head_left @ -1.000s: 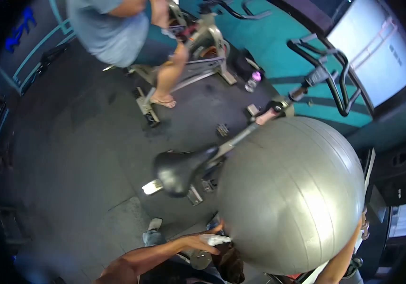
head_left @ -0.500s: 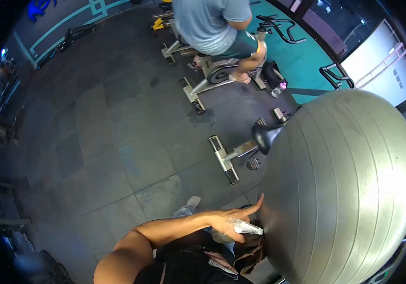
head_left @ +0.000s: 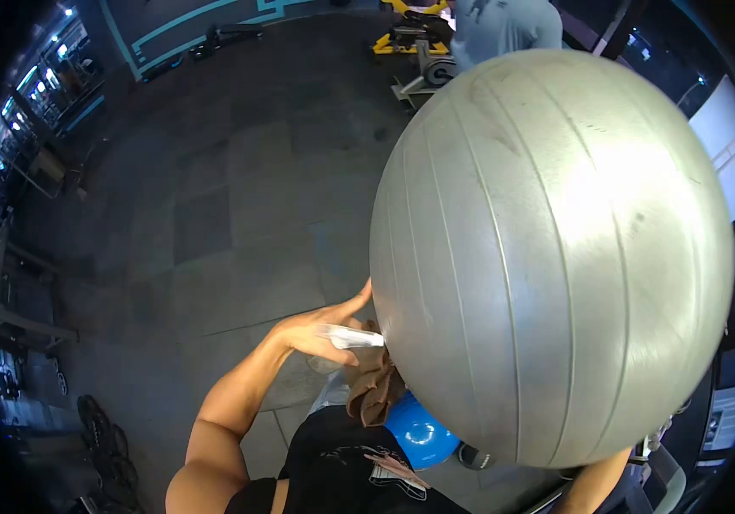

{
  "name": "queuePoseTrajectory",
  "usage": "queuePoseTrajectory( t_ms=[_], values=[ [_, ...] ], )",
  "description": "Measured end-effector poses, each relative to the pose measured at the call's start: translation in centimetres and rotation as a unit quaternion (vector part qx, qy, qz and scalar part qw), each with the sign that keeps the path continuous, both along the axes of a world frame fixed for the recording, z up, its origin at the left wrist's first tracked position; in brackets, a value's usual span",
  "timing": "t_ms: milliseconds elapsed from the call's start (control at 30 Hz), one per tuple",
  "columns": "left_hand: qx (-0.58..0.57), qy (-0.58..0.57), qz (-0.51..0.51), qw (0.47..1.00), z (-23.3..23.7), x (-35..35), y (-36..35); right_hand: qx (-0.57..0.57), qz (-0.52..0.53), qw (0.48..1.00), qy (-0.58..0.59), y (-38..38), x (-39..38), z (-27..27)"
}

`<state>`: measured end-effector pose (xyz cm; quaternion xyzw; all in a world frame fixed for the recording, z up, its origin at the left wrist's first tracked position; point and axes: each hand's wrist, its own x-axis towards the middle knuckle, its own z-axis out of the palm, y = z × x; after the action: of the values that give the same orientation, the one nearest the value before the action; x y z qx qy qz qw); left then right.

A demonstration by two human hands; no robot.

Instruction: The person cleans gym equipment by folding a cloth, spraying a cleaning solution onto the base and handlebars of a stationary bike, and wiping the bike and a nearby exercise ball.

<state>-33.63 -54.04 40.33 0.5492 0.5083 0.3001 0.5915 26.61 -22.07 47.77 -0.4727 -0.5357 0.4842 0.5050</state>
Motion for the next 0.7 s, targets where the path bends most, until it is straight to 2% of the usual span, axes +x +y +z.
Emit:
queuePoseTrajectory(
  t_ms=[67, 133, 167, 200, 267, 300, 333, 367, 400, 433, 467, 533, 600, 633, 700],
  values=[
    [0.087, 0.064, 0.057, 0.992, -0.2, -2.3, -5.1, 0.009, -0.001, 1.0, 0.008, -3.4, -1.7, 0.3],
    [0.104, 0.075, 0.065, 0.99, -2.3, -5.4, -11.1, 0.019, -0.008, 1.0, 0.016, -6.6, -3.4, 0.3],
    [0.049, 0.083, 0.093, 0.991, -2.1, -6.4, -13.3, -0.021, -0.061, 0.998, 0.003, -7.2, -3.9, 0.5],
    [-0.003, 0.089, 0.119, 0.989, -1.9, -7.7, -16.5, -0.015, -0.065, 0.998, 0.004, -8.2, -4.0, -0.3],
    [-0.063, 0.074, 0.183, 0.978, -1.8, -9.7, -23.4, -0.018, -0.078, 0.992, -0.097, -10.6, -4.9, -2.8],
    [-0.068, 0.079, 0.215, 0.971, -2.2, -10.4, -26.6, -0.029, -0.094, 0.985, -0.143, -13.0, -7.9, -2.3],
    [-0.074, 0.087, 0.245, 0.963, -2.9, -11.0, -29.8, -0.021, -0.069, 0.981, -0.181, -13.7, -9.3, -3.2],
    [-0.051, 0.125, 0.252, 0.958, -4.5, -11.4, -33.3, 0.062, -0.061, 0.971, -0.221, -13.0, -9.9, -6.1],
    [-0.026, 0.161, 0.261, 0.951, -5.3, -12.3, -35.6, 0.108, -0.065, 0.945, -0.302, -14.8, -13.8, -5.6],
    [-0.119, -0.001, 0.32, 0.94, -4.2, -11.4, -37.5, 0.164, -0.03, 0.923, -0.346, -16.6, -17.8, -4.6],
    [-0.123, -0.006, 0.32, 0.939, -3.6, -10.6, -40.0, 0.14, -0.015, 0.914, -0.381, -17.1, -21.2, -4.7],
    [-0.086, 0.07, 0.356, 0.928, -3.5, -9.6, -44.7, 0.22, 0.032, 0.838, -0.498, -19.3, -29.8, -1.9],
    [-0.103, 0.049, 0.374, 0.921, -5.9, -10.2, -49.6, 0.231, 0.091, 0.771, -0.587, -19.2, -37.6, -0.1],
    [-0.131, -0.025, 0.403, 0.905, -6.4, -9.7, -51.0, 0.189, 0.114, 0.757, -0.615, -18.6, -41.2, 0.7],
    [-0.136, -0.009, 0.406, 0.904, -6.3, -8.9, -52.2, 0.106, 0.176, 0.724, -0.659, -15.3, -45.9, 1.3]
  ],
)
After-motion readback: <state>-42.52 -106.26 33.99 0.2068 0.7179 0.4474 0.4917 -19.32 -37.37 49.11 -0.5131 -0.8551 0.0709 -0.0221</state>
